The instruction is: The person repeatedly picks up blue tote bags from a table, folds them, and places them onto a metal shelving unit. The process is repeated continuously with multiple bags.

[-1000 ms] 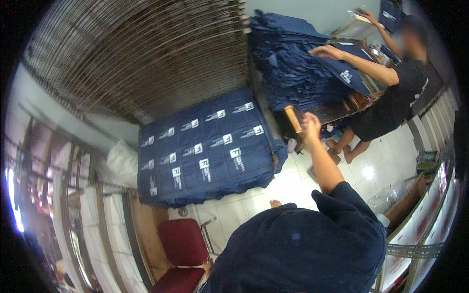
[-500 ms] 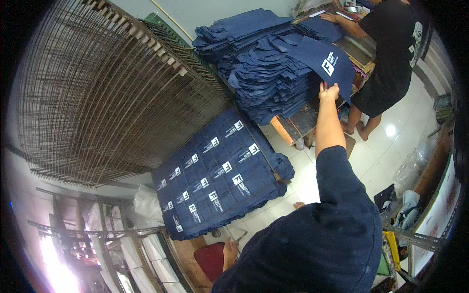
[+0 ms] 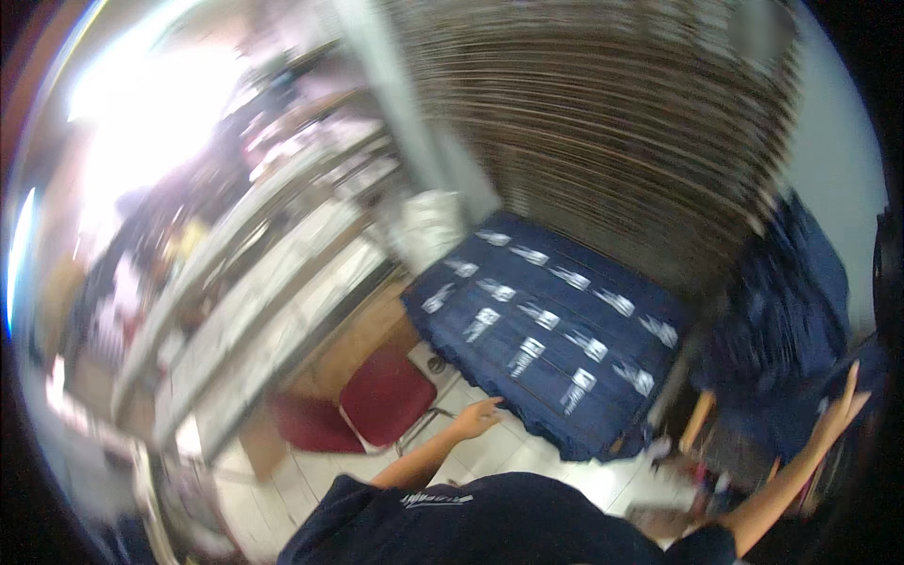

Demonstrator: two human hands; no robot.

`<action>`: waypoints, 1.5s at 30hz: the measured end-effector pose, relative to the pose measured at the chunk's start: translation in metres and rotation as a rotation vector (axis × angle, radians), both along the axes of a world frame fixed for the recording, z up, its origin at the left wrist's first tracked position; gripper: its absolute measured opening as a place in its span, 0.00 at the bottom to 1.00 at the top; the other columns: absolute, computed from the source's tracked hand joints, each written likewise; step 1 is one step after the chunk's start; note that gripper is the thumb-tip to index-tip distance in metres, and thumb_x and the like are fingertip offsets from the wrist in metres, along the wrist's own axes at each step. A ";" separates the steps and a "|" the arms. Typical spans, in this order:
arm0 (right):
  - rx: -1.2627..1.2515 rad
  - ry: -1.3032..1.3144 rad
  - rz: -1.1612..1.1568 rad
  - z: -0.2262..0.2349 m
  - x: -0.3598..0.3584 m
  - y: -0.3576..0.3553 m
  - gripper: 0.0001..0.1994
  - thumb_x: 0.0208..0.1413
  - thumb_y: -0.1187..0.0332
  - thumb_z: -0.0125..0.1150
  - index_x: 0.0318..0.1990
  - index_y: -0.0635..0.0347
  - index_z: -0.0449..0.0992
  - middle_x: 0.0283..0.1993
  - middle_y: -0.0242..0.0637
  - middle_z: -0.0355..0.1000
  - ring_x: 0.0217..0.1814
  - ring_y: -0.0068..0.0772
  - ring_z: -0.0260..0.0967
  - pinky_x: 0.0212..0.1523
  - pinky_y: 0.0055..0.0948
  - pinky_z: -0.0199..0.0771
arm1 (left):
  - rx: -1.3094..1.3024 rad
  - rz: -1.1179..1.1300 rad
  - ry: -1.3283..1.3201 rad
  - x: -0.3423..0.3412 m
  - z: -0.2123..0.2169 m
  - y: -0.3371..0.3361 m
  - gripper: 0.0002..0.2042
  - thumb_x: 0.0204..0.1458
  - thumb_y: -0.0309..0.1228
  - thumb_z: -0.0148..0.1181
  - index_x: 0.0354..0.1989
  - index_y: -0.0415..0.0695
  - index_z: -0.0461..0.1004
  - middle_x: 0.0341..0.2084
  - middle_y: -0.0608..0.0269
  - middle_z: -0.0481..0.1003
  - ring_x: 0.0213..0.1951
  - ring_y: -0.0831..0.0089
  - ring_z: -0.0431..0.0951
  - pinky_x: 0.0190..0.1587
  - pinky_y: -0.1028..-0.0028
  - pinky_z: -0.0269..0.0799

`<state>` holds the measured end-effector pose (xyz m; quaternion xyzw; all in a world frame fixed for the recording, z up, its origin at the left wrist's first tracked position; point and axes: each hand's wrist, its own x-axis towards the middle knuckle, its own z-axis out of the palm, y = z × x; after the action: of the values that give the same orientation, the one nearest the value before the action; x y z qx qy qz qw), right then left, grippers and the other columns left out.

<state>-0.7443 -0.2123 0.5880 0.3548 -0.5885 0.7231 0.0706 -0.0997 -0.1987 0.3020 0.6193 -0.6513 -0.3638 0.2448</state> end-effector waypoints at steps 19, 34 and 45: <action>0.495 -0.355 2.015 0.076 0.662 -0.091 0.29 0.41 0.74 0.54 0.57 0.67 0.61 0.49 0.45 0.68 0.48 0.36 0.69 0.52 0.31 0.68 | -0.464 0.350 0.954 0.213 0.116 0.026 0.49 0.46 0.72 0.14 0.67 0.45 0.42 0.66 0.54 0.46 0.68 0.64 0.40 0.66 0.57 0.33; 1.117 -0.582 2.008 -0.154 0.734 -0.081 0.27 0.54 0.67 0.52 0.62 0.56 0.54 0.50 0.38 0.67 0.43 0.36 0.71 0.29 0.34 0.77 | -0.242 0.654 0.839 0.344 0.138 0.070 0.28 0.43 0.17 0.54 0.57 0.39 0.60 0.46 0.60 0.70 0.47 0.73 0.70 0.52 0.73 0.64; 0.904 -0.183 1.872 -0.052 0.855 -0.165 0.29 0.44 0.78 0.50 0.59 0.64 0.61 0.31 0.35 0.71 0.14 0.20 0.63 0.11 0.17 0.64 | -0.187 0.589 1.024 0.424 0.234 0.009 0.33 0.39 0.17 0.52 0.61 0.39 0.57 0.37 0.62 0.73 0.35 0.74 0.74 0.41 0.79 0.69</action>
<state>0.1110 -0.3773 0.5364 0.6065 -0.2971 0.2253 -0.7022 0.3246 -0.1895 0.5362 0.4954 -0.2807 -0.4742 0.6715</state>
